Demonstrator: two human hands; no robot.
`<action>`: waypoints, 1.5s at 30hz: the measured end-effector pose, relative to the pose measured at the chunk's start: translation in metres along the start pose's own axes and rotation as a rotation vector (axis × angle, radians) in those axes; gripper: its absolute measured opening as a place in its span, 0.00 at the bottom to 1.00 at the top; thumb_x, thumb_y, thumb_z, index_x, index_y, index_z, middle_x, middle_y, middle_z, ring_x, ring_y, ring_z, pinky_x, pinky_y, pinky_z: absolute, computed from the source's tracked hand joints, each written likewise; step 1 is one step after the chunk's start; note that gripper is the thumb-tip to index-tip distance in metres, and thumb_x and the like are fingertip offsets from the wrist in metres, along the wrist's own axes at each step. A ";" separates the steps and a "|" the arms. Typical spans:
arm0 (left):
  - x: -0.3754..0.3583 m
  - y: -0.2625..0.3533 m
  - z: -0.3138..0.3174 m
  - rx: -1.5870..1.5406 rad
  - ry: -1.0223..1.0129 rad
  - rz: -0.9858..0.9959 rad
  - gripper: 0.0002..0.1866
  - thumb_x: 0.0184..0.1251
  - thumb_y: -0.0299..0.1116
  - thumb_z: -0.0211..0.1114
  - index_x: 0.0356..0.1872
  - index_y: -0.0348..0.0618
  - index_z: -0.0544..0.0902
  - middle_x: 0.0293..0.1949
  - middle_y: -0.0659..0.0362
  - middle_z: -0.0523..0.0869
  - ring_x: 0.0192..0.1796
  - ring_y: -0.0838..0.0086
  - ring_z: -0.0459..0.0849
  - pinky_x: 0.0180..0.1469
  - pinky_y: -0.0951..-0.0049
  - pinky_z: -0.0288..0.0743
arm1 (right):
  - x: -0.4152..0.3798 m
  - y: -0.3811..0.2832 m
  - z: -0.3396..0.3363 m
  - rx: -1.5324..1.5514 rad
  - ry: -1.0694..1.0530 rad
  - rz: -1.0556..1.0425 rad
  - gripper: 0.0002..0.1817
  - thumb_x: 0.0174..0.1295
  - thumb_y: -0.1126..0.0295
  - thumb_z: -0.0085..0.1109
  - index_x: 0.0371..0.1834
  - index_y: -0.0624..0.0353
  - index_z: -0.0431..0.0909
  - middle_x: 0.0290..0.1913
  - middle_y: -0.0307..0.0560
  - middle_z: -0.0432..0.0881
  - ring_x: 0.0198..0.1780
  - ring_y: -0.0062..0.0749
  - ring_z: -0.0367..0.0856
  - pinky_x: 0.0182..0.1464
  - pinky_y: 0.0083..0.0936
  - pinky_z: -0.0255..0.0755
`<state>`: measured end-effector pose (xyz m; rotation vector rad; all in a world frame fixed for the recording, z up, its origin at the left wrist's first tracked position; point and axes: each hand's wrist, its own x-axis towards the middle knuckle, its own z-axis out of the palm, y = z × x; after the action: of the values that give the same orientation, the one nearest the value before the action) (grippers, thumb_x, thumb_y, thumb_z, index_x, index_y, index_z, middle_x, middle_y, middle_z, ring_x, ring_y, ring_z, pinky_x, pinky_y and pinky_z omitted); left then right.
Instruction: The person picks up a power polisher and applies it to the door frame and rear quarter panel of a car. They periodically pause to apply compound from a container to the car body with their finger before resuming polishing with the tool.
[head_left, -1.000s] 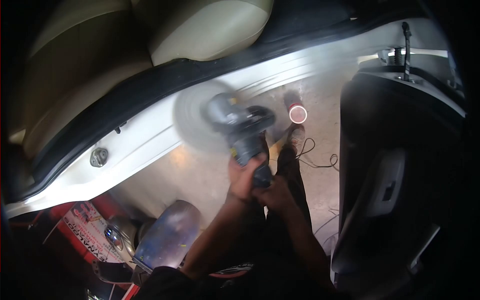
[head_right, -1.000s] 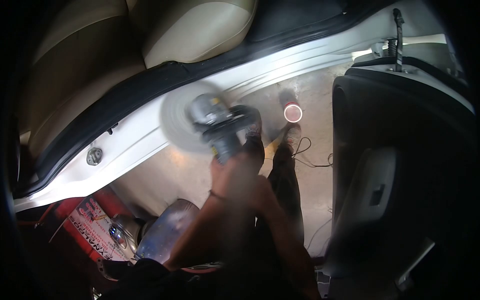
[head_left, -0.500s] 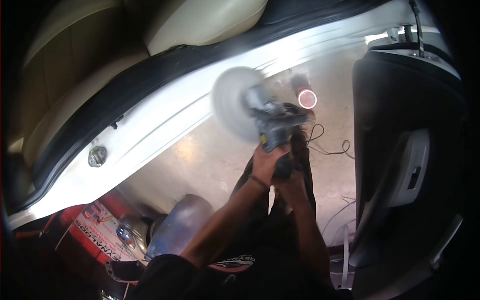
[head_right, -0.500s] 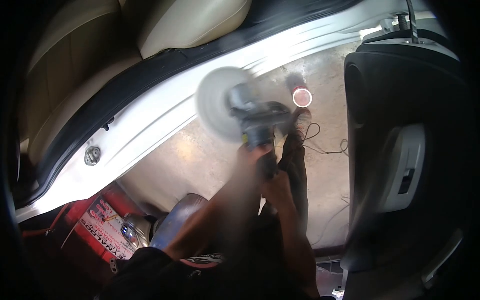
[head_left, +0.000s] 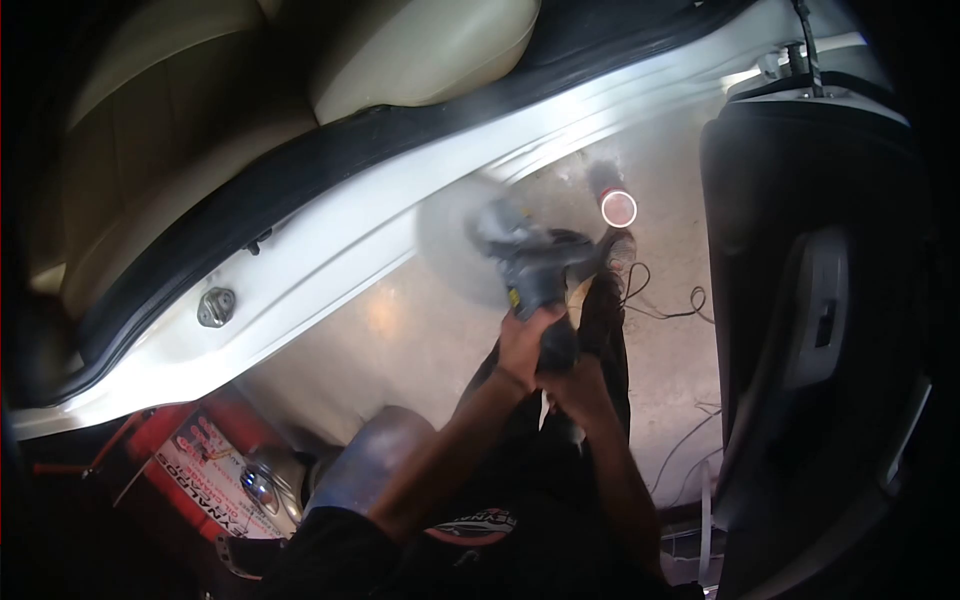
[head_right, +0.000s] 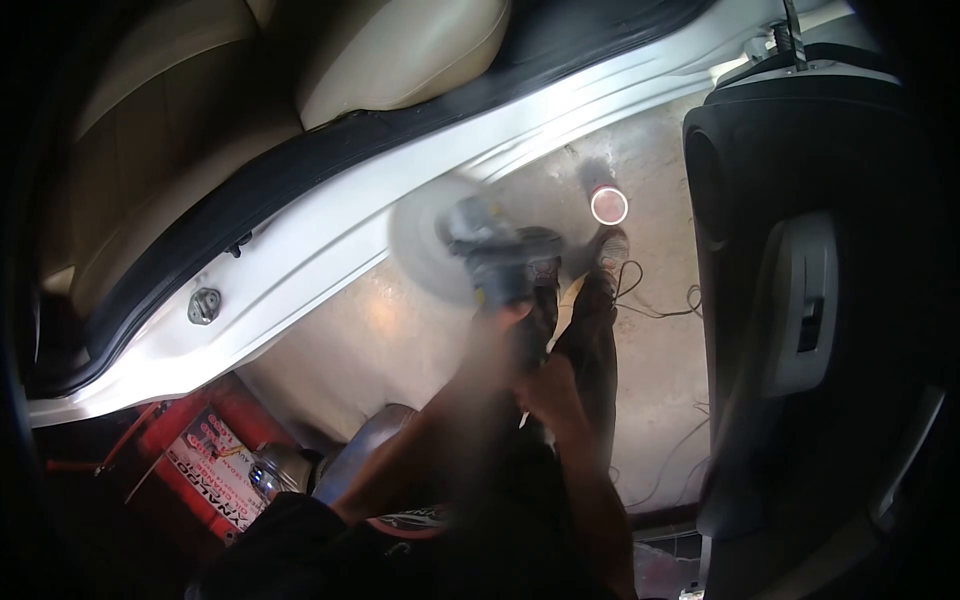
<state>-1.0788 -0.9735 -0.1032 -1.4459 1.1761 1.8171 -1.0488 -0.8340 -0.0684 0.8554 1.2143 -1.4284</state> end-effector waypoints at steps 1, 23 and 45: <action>-0.019 -0.006 -0.013 -0.009 0.031 0.027 0.24 0.66 0.37 0.82 0.59 0.38 0.86 0.45 0.57 0.91 0.41 0.71 0.92 0.45 0.66 0.86 | -0.019 -0.008 0.007 -0.005 -0.033 0.039 0.07 0.62 0.71 0.76 0.33 0.62 0.87 0.26 0.40 0.86 0.25 0.20 0.85 0.26 0.27 0.77; 0.091 -0.013 0.045 -0.059 -0.265 -0.052 0.21 0.65 0.39 0.80 0.53 0.36 0.87 0.39 0.54 0.92 0.35 0.65 0.93 0.41 0.63 0.90 | 0.086 0.012 -0.028 -0.032 0.349 -0.067 0.12 0.62 0.66 0.75 0.33 0.64 0.85 0.22 0.41 0.82 0.19 0.24 0.80 0.24 0.29 0.75; 0.135 0.009 0.091 0.481 -0.373 0.215 0.22 0.65 0.33 0.80 0.58 0.35 0.89 0.42 0.57 0.94 0.42 0.71 0.93 0.49 0.68 0.86 | 0.147 0.059 -0.031 0.538 0.353 -0.132 0.11 0.65 0.67 0.77 0.35 0.63 0.86 0.26 0.42 0.84 0.23 0.28 0.83 0.26 0.30 0.77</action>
<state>-1.1696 -0.9136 -0.2250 -0.7020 1.4755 1.6834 -1.0264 -0.8385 -0.2282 1.4653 1.1702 -1.8026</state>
